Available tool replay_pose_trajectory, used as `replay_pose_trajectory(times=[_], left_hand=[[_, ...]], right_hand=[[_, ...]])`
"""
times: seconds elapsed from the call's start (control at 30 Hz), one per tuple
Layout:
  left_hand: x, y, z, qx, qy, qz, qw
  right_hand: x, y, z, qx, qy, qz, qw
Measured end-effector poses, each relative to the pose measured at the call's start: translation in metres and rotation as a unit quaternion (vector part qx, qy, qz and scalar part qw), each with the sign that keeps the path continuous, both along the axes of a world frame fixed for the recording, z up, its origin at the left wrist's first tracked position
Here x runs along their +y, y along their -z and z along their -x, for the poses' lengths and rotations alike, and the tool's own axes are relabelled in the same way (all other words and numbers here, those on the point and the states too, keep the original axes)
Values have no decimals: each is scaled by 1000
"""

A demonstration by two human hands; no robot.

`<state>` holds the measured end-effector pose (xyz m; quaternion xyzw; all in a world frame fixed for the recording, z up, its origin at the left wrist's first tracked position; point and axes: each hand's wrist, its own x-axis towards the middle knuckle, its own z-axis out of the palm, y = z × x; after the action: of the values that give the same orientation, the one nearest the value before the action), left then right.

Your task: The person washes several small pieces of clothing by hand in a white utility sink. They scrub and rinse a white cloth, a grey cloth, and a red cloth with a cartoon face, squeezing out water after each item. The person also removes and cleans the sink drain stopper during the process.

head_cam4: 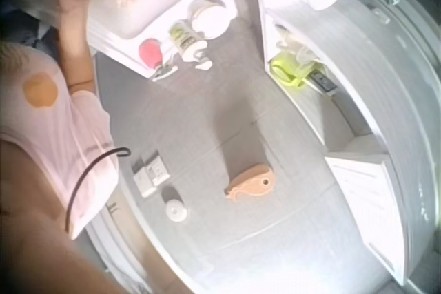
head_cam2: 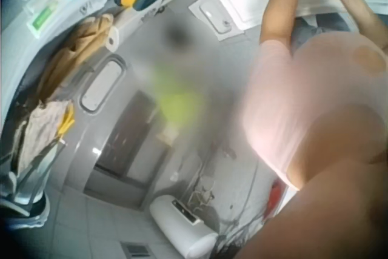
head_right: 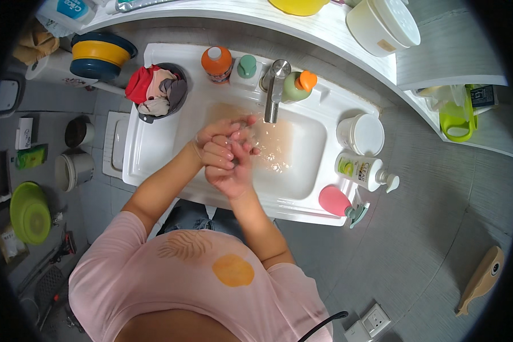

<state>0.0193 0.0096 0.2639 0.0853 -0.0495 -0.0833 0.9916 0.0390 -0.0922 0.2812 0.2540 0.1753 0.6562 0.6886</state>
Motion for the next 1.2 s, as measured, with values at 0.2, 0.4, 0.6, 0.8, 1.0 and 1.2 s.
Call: replay_pose_trajectory(times=[0.2, 0.4, 0.6, 0.8, 1.0, 1.2], left_hand=[[22, -12, -7, 172, 1, -263, 949], [-6, 47, -6, 238, -135, -450, 850], [-16, 110, 10, 425, -294, -586, 624], [-8, 149, 41, 519, -331, -474, 630], [19, 121, 119, 313, -354, -654, 590], [63, 103, 187, 241, -179, -925, 234]], right_hand=[[-4, 9, -48, -310, -223, 174, 908], [3, 66, -34, -590, -231, 406, 659], [16, 144, -2, -924, -100, 328, 172], [39, 164, 25, -919, -102, 354, 142], [35, 163, 27, -932, -87, 238, 258], [-31, 269, -53, -918, -290, 268, -47]])
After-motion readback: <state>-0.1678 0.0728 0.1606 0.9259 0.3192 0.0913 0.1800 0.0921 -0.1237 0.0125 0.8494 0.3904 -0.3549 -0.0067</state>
